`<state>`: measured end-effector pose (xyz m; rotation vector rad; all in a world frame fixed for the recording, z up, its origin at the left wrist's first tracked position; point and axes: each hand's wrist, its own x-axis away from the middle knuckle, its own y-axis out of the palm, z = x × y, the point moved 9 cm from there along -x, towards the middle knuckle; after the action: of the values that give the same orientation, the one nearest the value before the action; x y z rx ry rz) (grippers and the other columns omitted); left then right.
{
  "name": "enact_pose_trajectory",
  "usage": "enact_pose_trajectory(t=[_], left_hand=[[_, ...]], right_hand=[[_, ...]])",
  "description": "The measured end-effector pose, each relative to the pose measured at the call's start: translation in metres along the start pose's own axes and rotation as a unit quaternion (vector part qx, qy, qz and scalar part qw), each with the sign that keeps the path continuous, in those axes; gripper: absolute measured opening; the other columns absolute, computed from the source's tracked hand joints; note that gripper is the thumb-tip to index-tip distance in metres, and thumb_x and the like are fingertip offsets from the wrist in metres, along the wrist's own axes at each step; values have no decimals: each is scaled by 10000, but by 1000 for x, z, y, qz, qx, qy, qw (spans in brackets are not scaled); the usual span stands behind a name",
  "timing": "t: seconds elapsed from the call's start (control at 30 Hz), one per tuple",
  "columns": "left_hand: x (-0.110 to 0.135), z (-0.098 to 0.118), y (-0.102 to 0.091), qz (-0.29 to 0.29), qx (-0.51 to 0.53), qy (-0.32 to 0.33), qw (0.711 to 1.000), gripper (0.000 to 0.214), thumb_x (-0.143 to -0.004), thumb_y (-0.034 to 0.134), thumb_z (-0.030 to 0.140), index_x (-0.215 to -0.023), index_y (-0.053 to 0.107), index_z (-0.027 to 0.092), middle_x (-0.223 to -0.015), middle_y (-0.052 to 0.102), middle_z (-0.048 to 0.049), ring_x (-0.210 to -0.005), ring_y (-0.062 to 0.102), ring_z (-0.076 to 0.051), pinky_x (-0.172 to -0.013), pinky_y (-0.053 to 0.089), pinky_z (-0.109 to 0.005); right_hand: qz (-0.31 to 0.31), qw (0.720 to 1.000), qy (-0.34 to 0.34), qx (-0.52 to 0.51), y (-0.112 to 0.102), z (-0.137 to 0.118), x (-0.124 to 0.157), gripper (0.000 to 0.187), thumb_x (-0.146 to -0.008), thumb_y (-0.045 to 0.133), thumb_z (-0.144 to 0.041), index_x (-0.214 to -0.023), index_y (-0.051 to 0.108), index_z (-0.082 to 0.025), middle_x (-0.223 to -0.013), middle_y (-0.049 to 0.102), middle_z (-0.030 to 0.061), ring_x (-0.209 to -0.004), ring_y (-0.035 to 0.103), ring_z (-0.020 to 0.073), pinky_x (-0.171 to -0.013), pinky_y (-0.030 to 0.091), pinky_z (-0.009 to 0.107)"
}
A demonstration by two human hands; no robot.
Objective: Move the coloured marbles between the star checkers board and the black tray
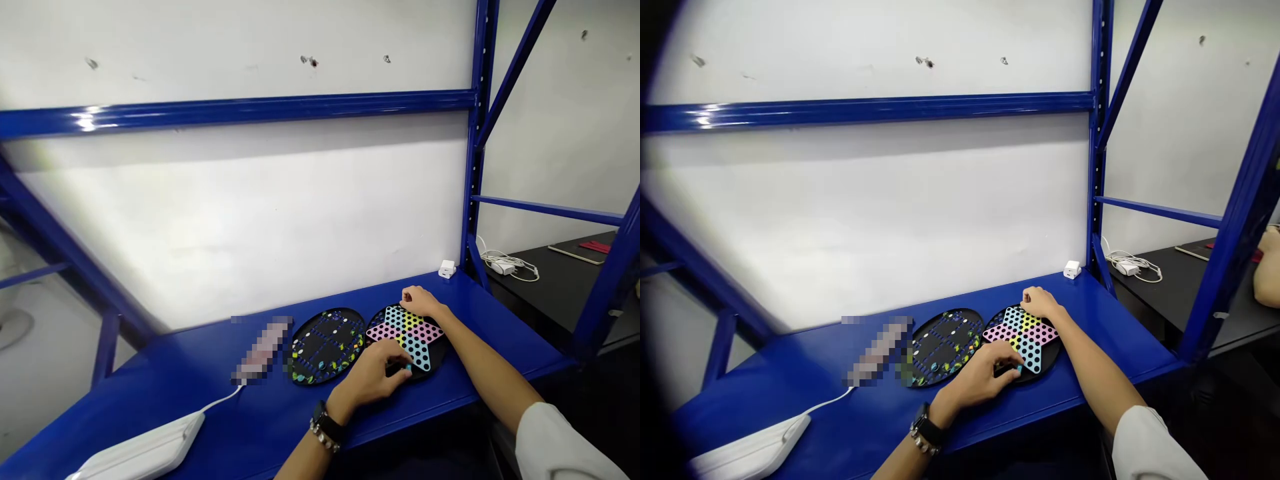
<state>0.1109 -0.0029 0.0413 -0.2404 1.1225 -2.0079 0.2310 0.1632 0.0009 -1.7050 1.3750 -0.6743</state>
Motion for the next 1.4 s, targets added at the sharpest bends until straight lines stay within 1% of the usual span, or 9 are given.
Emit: enact_pose_trajectory(t=[0.17,0.3,0.4,0.5,0.6,0.8,1.03,1.17,1.4], left_hand=[[9,1,-9,35,-29,-1,999,174,-841,633,381,-944,714,266,-998,671,-38,-946,606,-190,-899,482,-316],[21,-14,-39,86,-66,-43,993,184,-881,559,349,-978,692,268,-1049,667,-41,-994,609,-197,-926,473,-313],[38,-40,-68,68,-118,-91,987,218,-892,509,325,-1003,692,282,-1067,682,-38,-1033,613,-213,-946,459,-322],[67,-80,-95,29,-186,-204,961,223,-850,519,288,-970,707,291,-1035,708,-24,-998,642,-228,-919,461,-334],[90,-106,-103,-14,-206,-264,942,274,-790,548,253,-1012,702,299,-1073,707,-15,-1007,639,-233,-898,460,-328],[91,-109,-96,-46,-188,-262,945,259,-800,515,306,-973,698,247,-998,706,-32,-925,634,-216,-817,462,-301],[113,-129,-144,3,-206,-323,924,348,-845,460,433,-1013,703,248,-1017,721,-35,-903,643,-217,-813,469,-300],[126,-141,-141,-27,-197,-337,920,314,-787,514,385,-981,727,261,-1025,726,-19,-897,654,-212,-813,474,-292],[118,-136,-122,-42,-142,-326,934,316,-739,547,385,-944,749,254,-1051,736,-14,-919,663,-211,-816,487,-276]], right_hand=[[3,1000,-4,2,0,0,0,131,-831,580,-285,-736,562,-197,-785,645,12,-677,541,126,-587,310,232],[-8,1000,-10,-6,-1,-2,1,153,-838,563,-289,-719,543,-195,-767,630,12,-663,533,125,-585,319,235],[-21,1000,-11,-14,1,-3,1,166,-846,555,-294,-712,535,-198,-758,624,15,-653,529,127,-582,327,240],[-14,1000,-9,-13,0,-2,1,166,-836,572,-297,-707,535,-199,-770,630,19,-679,543,134,-589,329,243],[-10,1000,-8,-10,0,-2,1,158,-825,583,-290,-706,534,-198,-776,634,21,-699,553,139,-595,329,242],[-16,1000,-8,-10,-1,-5,3,173,-832,560,-296,-695,519,-198,-757,620,17,-673,536,136,-581,327,244],[-21,1000,-4,-12,-1,-4,3,151,-824,573,-287,-706,538,-200,-768,622,18,-685,542,139,-588,329,243],[-17,1000,-5,-10,-2,-5,3,159,-825,577,-293,-702,543,-198,-765,624,20,-696,543,141,-590,331,244],[-19,1000,-9,-8,-1,-5,3,163,-833,571,-297,-707,548,-197,-765,626,16,-680,542,132,-587,331,244]])
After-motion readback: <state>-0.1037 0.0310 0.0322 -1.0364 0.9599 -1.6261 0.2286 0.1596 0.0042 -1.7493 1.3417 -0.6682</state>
